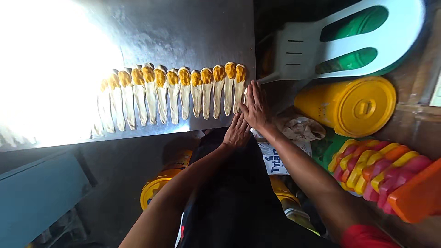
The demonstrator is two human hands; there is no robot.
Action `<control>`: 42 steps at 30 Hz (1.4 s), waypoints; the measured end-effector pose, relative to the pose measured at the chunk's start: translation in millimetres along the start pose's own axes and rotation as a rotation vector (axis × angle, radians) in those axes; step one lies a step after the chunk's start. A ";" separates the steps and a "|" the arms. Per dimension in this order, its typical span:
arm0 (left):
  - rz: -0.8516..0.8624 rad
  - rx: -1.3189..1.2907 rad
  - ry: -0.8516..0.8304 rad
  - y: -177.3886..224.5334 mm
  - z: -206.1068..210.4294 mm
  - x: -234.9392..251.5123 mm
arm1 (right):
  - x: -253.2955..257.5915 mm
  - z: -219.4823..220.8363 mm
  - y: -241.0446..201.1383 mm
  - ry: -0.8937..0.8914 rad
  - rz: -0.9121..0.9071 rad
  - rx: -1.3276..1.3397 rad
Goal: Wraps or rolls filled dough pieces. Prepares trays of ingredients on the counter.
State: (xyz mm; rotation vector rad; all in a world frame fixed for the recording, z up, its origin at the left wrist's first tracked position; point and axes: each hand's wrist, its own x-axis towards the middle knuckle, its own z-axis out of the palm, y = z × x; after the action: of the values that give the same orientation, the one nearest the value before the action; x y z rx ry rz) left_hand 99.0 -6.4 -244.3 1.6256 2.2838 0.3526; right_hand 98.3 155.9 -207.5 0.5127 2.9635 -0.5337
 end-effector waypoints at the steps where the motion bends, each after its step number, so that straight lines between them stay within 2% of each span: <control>1: 0.015 -0.001 -0.015 0.4 -0.6 -2.9 | -11.4 -0.9 -1.7 0.007 0.000 0.030; 3: 0.039 -0.003 -0.043 0.3 0.8 -8.8 | -11.7 6.5 2.4 0.118 0.013 0.068; 6: 0.035 0.014 -0.042 -0.5 3.0 -10.0 | 28.1 11.9 8.1 0.286 0.028 0.001; 9: 0.036 0.033 0.011 -0.4 5.5 -9.4 | 71.0 18.1 19.2 0.359 -0.052 -0.079; 13: 0.033 0.042 0.009 -3.7 3.8 -4.6 | 115.2 -9.1 26.6 0.404 -0.135 -0.076; 17: 0.052 0.028 0.013 -7.6 6.2 -1.9 | 142.1 -3.9 38.6 0.511 -0.082 -0.139; 19: 0.061 0.019 0.021 -7.4 7.0 -4.5 | 133.7 9.1 37.8 0.470 -0.004 -0.131; 22: 0.061 0.011 0.022 -9.2 7.4 -7.7 | 90.5 18.8 20.3 0.259 0.122 -0.065; 26: 0.074 0.030 -0.040 -8.5 10.3 -11.2 | -9.6 22.9 0.1 0.048 0.044 0.036; 28: 0.081 0.036 -0.072 -6.3 5.8 -13.0 | -30.8 19.3 -1.1 0.038 0.015 0.104; 30: 0.108 0.038 -0.055 -3.2 1.4 -17.0 | -25.1 14.7 -0.2 0.123 0.034 0.118; 33: 0.113 0.103 -0.077 1.0 2.7 -19.4 | 10.9 18.1 3.6 0.290 0.019 -0.004; 38: 0.101 0.081 -0.052 -5.4 -2.7 -11.8 | 68.2 -1.7 12.5 0.343 -0.127 -0.064; 42: 0.093 0.033 -0.005 -11.1 2.3 -7.6 | 96.5 -4.3 23.7 0.408 -0.136 -0.132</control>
State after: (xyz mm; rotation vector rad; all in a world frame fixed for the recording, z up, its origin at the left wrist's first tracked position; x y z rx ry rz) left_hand 92.5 -17.2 -249.7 1.7512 2.2264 0.3335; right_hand 15.5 208.2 -224.9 0.4558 3.4113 -0.2649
